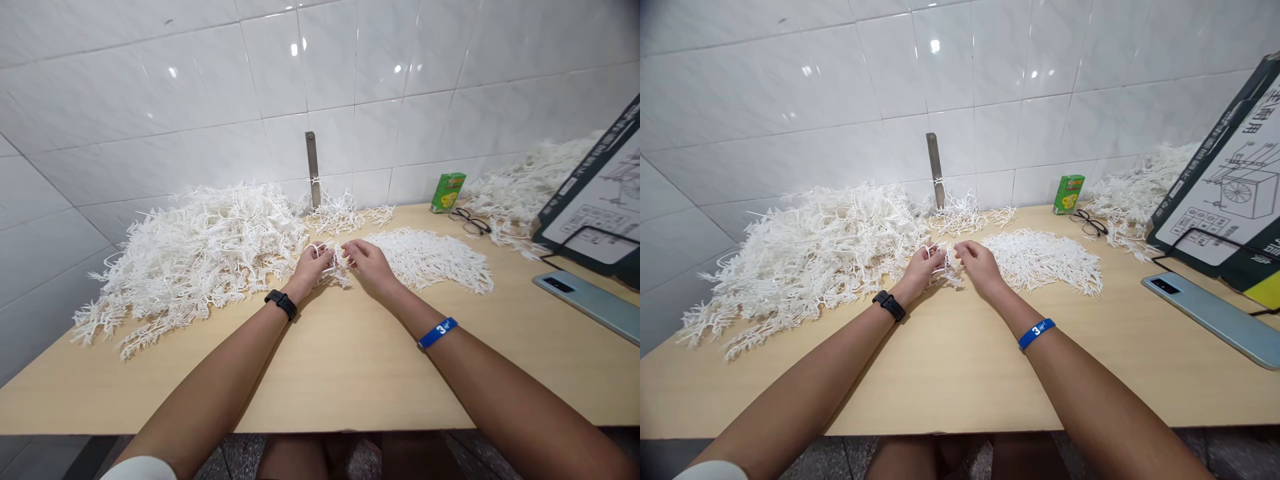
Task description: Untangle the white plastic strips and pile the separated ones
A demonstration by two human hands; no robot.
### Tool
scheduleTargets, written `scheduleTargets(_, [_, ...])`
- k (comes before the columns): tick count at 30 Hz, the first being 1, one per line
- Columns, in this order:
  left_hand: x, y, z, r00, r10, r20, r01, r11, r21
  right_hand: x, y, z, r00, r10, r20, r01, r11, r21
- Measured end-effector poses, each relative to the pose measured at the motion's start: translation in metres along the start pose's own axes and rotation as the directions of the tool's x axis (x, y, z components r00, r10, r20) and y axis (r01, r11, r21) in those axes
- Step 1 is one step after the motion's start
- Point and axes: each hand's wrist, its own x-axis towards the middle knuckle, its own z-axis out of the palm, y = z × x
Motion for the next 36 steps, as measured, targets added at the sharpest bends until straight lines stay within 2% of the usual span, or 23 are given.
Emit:
scheduleTargets(3, [-0.001, -0.001, 0.001, 0.998, 0.018, 0.053, -0.018, 1.000, 0.007, 0.001, 0.002, 0.001, 0.998, -0.007, 0.058, 0.008, 1.000, -0.014])
scheduleTargets(9, [-0.003, 0.001, 0.004, 0.985, 0.028, 0.168, -0.029, 1.000, 0.002, 0.003, 0.004, 0.000, 0.999, -0.014, 0.047, 0.017, 0.998, -0.053])
scheduleTargets(15, [-0.002, 0.001, 0.003, 0.985, 0.026, 0.171, -0.044, 0.994, 0.104, 0.000, -0.001, -0.001, 0.997, -0.021, 0.078, 0.032, 0.989, -0.144])
scheduleTargets(20, [-0.001, -0.004, 0.003, 0.989, 0.026, 0.144, -0.036, 0.997, 0.067, -0.002, -0.006, -0.002, 0.996, -0.003, 0.084, 0.022, 0.976, -0.219])
scheduleTargets(23, [-0.001, -0.003, 0.004, 0.986, -0.017, 0.164, 0.007, 0.998, 0.061, -0.003, -0.008, -0.001, 0.992, 0.027, 0.120, 0.001, 0.973, -0.229])
scheduleTargets(26, [-0.003, -0.001, 0.004, 0.979, -0.058, 0.197, 0.046, 0.997, 0.065, -0.004, -0.007, 0.000, 0.987, 0.061, 0.148, -0.031, 0.980, -0.197])
scheduleTargets(31, [-0.005, 0.002, 0.003, 0.977, 0.006, 0.212, -0.031, 0.993, 0.115, -0.003, -0.004, 0.003, 0.970, 0.124, 0.211, -0.125, 0.992, -0.010])
scheduleTargets(36, [-0.005, 0.003, 0.003, 0.983, 0.017, 0.181, -0.043, 0.989, 0.139, -0.001, 0.000, 0.002, 0.979, 0.103, 0.173, -0.106, 0.994, 0.008])
